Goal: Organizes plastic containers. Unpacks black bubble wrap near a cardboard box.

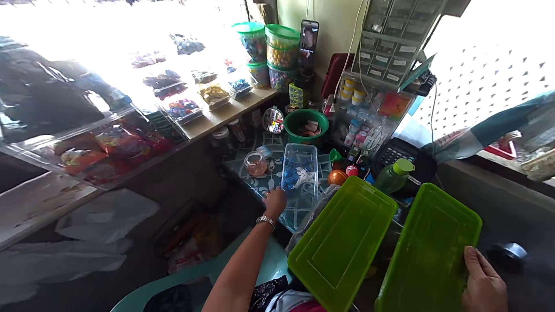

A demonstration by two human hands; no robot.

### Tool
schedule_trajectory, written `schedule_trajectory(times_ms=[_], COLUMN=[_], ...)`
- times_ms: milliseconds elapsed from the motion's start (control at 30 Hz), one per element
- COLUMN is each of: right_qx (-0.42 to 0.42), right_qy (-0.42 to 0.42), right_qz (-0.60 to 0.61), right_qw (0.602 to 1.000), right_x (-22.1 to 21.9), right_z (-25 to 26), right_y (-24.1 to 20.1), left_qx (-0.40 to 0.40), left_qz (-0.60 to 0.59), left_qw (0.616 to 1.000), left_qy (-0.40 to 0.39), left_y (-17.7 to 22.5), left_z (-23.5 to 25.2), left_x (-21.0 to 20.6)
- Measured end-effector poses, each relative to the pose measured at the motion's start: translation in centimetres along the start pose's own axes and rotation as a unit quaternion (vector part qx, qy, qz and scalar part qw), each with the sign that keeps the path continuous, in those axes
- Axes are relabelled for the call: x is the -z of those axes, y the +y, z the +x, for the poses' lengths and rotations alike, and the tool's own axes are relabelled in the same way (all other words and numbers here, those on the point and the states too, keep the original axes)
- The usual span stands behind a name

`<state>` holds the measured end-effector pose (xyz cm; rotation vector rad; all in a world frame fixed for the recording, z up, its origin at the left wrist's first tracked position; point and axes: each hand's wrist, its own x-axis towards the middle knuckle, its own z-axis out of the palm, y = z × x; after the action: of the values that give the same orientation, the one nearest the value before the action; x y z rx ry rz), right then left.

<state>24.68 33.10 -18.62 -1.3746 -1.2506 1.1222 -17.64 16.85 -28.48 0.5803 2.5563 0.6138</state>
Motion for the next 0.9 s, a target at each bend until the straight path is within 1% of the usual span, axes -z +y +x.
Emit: schedule_trajectory(times_ms=[67,133,200,267,300,333,400,467,533,600,667,767,833,900], right_qx=[0.004,0.006,0.008,0.017,0.025,0.037,0.066,0.094,0.124,0.155,0.178,0.184,0.189,0.214], right_qy=[0.001,0.005,0.004,-0.003,-0.014,-0.029,-0.075,-0.133,-0.191,-0.241,-0.269,-0.272,-0.251,-0.22], right_qz=[0.009,0.02,0.028,0.045,0.059,0.073,0.091,0.106,0.125,0.125,0.125,0.126,0.122,0.114], right_qw=[1.0,1.0,1.0,0.999,0.998,0.996,0.991,0.981,0.966,0.95,0.938,0.936,0.942,0.945], right_x=[0.1,0.1,0.1,-0.4,-0.9,-1.6,-3.4,-5.6,-8.2,-10.3,-12.0,-13.8,-14.4,-14.5], right_z=[-0.1,-0.2,-0.2,-0.2,-0.4,-0.6,-1.3,-2.2,-2.9,-3.6,-4.2,-4.7,-4.8,-4.5], right_y=[-0.3,-0.8,-1.4,-2.4,-3.0,-3.9,-5.9,-8.0,-9.8,-11.1,-12.1,-12.8,-12.7,-12.1], left_qx=[-0.008,-0.005,-0.032,-0.086,-0.1,-0.107,-0.111,-0.115,-0.125,-0.161,-0.191,-0.25,-0.302,-0.352], left_qz=[-0.013,-0.046,-0.113,-0.236,-0.309,-0.382,-0.492,-0.541,-0.565,-0.552,-0.53,-0.506,-0.495,-0.47], left_qw=[1.0,0.998,0.989,0.953,0.928,0.9,0.852,0.825,0.809,0.812,0.821,0.822,0.811,0.805], left_qy=[0.021,0.036,0.092,0.169,0.185,0.182,0.141,0.117,0.103,0.096,0.094,0.075,0.076,0.09], left_y=[0.7,1.5,1.4,0.6,0.4,0.6,1.3,2.3,3.3,4.4,5.5,6.6,6.7,6.4], left_z=[-0.4,-1.7,-3.4,-5.2,-6.2,-7.1,-8.9,-10.4,-12.1,-14.0,-16.5,-19.5,-20.7,-21.4], left_x=[0.7,2.5,4.0,5.2,6.0,6.8,8.3,9.1,9.2,8.7,7.8,6.0,4.8,3.8])
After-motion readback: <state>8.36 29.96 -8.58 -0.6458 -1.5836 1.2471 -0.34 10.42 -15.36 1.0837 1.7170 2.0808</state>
